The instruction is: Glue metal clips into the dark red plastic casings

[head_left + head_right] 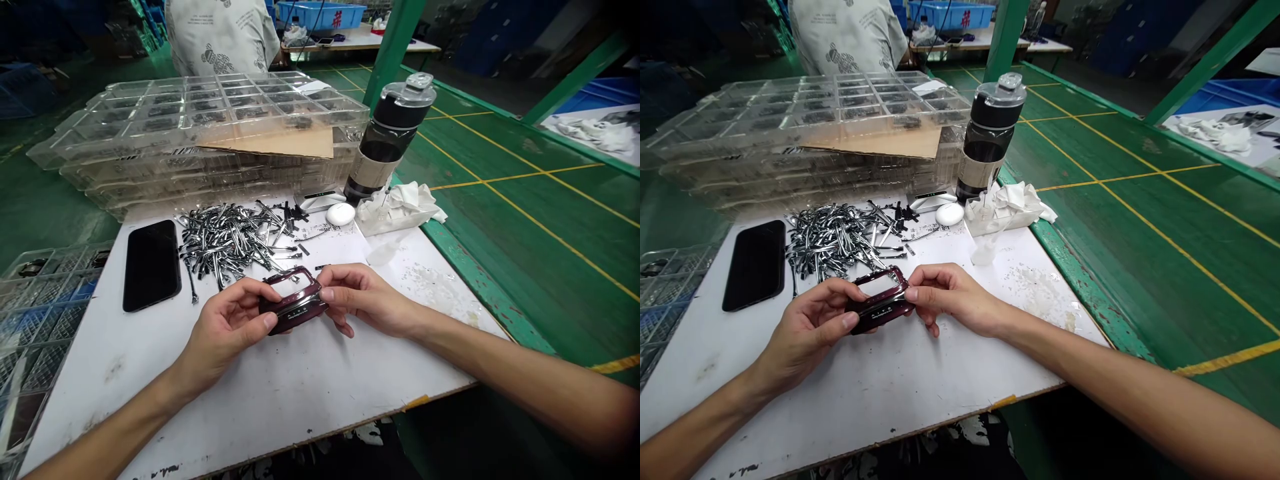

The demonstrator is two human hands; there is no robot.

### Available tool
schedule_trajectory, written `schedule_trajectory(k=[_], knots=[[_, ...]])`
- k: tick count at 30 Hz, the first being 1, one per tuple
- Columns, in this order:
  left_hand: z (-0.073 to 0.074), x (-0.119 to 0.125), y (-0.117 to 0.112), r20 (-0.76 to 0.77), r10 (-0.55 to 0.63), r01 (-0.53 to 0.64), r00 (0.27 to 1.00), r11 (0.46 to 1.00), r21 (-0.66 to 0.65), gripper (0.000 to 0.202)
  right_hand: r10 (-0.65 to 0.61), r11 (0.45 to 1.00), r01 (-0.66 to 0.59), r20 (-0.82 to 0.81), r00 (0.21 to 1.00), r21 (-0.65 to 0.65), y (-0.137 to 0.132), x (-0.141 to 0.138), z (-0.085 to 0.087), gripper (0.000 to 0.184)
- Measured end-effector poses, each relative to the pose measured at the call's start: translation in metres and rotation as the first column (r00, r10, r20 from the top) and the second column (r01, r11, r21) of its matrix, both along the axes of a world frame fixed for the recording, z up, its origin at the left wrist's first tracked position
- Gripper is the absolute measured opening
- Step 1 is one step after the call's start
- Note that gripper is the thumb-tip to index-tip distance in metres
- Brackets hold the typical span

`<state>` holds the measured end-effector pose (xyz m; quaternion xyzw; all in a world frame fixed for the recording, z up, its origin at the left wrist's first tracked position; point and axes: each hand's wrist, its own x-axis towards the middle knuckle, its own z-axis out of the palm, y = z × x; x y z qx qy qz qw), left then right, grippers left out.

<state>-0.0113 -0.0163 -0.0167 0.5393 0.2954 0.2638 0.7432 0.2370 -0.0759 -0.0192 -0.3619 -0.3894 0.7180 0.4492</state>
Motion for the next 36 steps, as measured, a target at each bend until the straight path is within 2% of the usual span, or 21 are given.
schedule_trajectory(k=[5,17,29,33,36], knots=[[0.000,0.002,0.001,0.014,-0.019,0.018,1.000,1.000,0.024,0.021,-0.016,1.000,0.016,0.005,1.000,-0.010,-0.001,0.000,0.001,0.018],[0.003,0.000,0.002,-0.007,-0.018,0.018,1.000,0.999,0.045,0.017,-0.014,0.999,0.012,0.066,0.998,0.035,0.000,0.000,-0.003,0.022],[0.002,0.001,0.001,-0.023,-0.038,0.040,0.999,0.997,0.067,0.016,-0.037,0.999,0.036,0.037,0.999,0.037,-0.002,-0.001,-0.003,0.018],[0.001,-0.001,0.000,-0.030,-0.072,0.074,0.997,0.996,0.049,0.016,-0.058,0.997,0.057,0.022,0.998,0.046,-0.003,-0.004,-0.004,0.019],[0.005,-0.011,0.009,0.013,-0.214,0.212,0.977,0.974,0.080,0.028,-0.060,0.998,0.059,-0.097,0.994,-0.013,-0.003,-0.005,-0.003,0.017]])
